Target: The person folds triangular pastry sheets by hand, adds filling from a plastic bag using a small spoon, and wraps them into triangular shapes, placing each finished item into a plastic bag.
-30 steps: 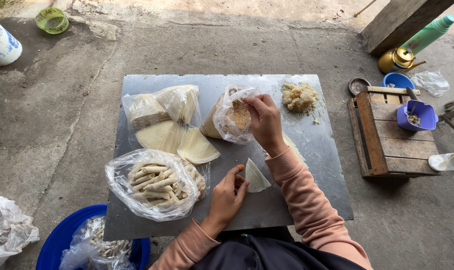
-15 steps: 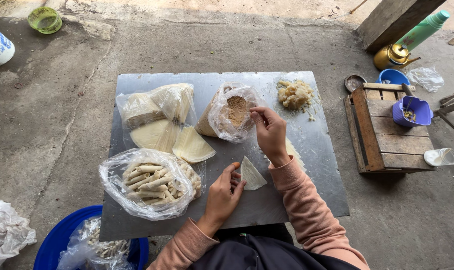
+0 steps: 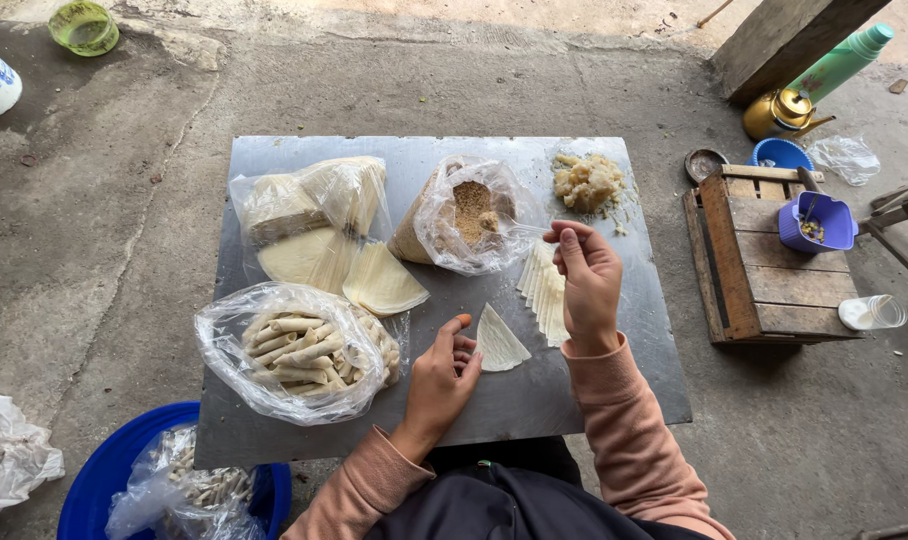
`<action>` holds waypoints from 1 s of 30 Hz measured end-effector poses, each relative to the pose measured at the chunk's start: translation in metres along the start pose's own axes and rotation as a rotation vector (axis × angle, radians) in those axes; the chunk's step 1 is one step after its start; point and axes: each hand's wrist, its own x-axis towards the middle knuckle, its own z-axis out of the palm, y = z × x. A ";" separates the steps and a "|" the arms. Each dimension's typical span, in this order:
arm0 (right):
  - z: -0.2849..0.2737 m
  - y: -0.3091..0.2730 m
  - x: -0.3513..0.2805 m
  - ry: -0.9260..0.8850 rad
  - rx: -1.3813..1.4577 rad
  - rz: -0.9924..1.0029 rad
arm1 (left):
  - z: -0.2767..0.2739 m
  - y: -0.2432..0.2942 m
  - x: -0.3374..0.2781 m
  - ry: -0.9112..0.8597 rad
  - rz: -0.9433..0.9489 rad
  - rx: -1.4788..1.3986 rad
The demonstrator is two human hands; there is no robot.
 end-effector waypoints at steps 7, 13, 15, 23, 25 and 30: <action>-0.044 -0.013 -0.068 -0.006 0.028 0.103 | 0.001 0.009 -0.007 -0.005 -0.130 -0.043; -0.067 0.003 -0.107 -0.109 -0.182 0.188 | 0.000 0.013 -0.006 0.008 -0.160 -0.040; -0.068 0.010 -0.113 -0.145 -0.199 0.201 | -0.001 0.014 -0.006 0.010 -0.184 -0.031; -0.066 0.021 -0.116 -0.243 -0.274 0.119 | -0.003 0.017 -0.005 0.006 -0.203 -0.026; -0.067 0.020 -0.116 -0.278 -0.285 0.068 | -0.003 0.018 -0.005 0.005 -0.207 -0.023; -0.073 0.013 -0.118 -0.339 -0.307 -0.012 | -0.004 0.019 -0.005 0.004 -0.231 -0.029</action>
